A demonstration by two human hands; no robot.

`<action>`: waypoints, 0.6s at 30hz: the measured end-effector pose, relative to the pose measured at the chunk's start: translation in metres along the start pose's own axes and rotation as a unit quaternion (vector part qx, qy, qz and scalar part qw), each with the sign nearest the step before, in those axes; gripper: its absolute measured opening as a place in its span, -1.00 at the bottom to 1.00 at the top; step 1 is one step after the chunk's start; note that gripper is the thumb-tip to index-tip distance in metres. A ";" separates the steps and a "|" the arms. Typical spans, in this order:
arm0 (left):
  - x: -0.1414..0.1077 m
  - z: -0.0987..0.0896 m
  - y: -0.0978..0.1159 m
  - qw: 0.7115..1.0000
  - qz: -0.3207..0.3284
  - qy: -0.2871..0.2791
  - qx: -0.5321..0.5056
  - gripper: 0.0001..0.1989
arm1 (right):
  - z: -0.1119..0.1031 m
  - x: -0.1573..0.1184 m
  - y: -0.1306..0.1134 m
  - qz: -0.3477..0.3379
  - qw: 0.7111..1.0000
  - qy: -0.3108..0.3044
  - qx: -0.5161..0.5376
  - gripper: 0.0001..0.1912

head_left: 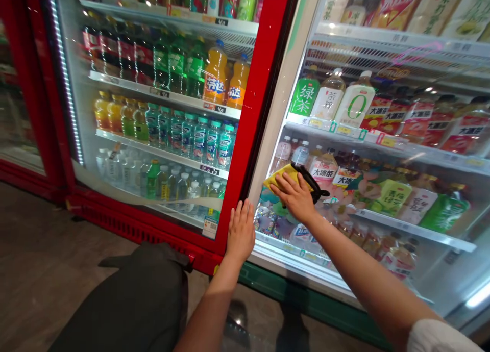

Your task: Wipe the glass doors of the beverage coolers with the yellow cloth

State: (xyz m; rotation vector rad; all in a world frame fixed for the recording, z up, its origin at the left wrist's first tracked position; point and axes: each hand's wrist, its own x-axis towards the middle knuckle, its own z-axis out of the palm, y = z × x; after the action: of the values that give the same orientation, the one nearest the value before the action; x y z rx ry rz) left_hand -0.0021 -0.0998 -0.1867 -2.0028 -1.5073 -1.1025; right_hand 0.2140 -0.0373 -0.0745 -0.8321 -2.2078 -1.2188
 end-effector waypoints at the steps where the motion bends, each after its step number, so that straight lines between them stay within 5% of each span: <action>1: 0.000 0.001 -0.002 1.000 -0.002 0.004 -0.004 -0.28 | 0.003 0.008 -0.006 0.028 1.000 0.003 0.000 -0.51; 3: -0.001 0.004 -0.003 1.000 -0.001 0.010 -0.016 -0.28 | 0.012 0.016 -0.022 0.038 0.999 -0.002 0.014 -0.49; 6: -0.002 0.009 -0.004 0.999 0.003 0.010 -0.036 -0.27 | 0.022 0.008 -0.040 -0.046 0.998 -0.021 0.046 -0.52; 9: -0.003 0.011 -0.007 0.998 0.004 0.004 -0.056 -0.26 | 0.021 0.007 -0.034 -0.116 0.991 -0.022 0.056 -0.57; 14: -0.009 0.016 -0.017 0.997 -0.009 0.018 -0.071 -0.24 | 0.011 0.056 -0.016 0.033 0.999 0.023 0.028 -0.47; 18: -0.014 0.021 -0.022 0.997 -0.026 0.025 -0.067 -0.25 | 0.025 0.051 -0.046 0.043 0.998 0.012 0.041 -0.43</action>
State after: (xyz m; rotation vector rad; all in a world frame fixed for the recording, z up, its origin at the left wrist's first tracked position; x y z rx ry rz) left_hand -0.0170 -0.0856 -0.2138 -2.0163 -1.5055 -1.2960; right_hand 0.1427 -0.0210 -0.0796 -0.8661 -2.1631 -1.0858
